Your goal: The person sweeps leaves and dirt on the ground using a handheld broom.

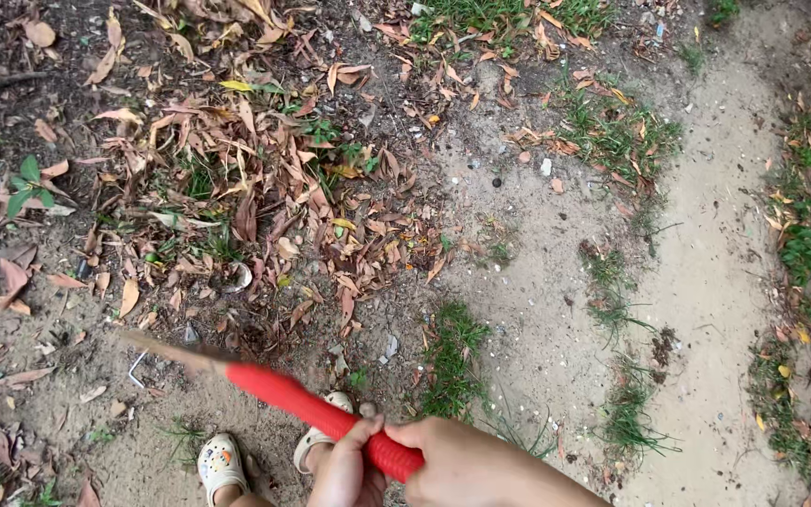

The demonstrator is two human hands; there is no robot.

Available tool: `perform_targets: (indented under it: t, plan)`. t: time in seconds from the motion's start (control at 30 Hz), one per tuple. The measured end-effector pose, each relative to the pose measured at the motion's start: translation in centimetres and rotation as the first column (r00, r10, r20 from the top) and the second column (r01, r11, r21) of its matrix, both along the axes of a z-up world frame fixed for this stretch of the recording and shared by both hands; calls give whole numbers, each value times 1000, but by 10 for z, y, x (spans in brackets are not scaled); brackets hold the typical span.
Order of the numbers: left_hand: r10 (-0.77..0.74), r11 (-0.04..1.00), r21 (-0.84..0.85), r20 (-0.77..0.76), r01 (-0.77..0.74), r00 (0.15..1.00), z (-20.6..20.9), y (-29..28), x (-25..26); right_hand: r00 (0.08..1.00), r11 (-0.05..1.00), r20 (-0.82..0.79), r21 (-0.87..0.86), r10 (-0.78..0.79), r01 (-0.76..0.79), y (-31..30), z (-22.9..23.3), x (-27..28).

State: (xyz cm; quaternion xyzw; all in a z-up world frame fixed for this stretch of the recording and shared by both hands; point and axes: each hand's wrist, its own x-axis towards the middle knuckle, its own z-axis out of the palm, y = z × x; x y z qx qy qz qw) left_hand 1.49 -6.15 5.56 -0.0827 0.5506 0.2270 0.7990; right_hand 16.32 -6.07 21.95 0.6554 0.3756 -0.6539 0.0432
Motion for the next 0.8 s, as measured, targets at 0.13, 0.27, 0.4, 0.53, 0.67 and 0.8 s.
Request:
perform_targets:
  t: [0.13, 0.27, 0.4, 0.53, 0.67, 0.8]
  plan:
    - [-72, 976, -200, 92, 90, 993, -56, 8, -4, 862, 838, -85, -302, -499, 455, 10, -56, -23]
    - [-266, 964, 27, 127, 265, 955, -76, 83, 8, 793, 797, -80, -86, -604, 598, 33, -75, -42]
    - [-268, 930, 260, 0, 259, 963, -51, 134, 6, 758, 742, -94, 156, -646, 652, 49, -73, -59]
    - [-246, 714, 637, -162, 292, 956, -6, 153, 20, 693, 653, -264, 235, -671, 721, 43, -62, -55]
    - [-279, 693, 613, -258, 380, 925, 49, 135, 61, 496, 510, -327, 50, -804, 859, 4, -45, -20]
    - [-369, 906, 248, 61, 344, 927, 70, 82, 92, 482, 487, -257, 47, -838, 872, -64, -55, 5]
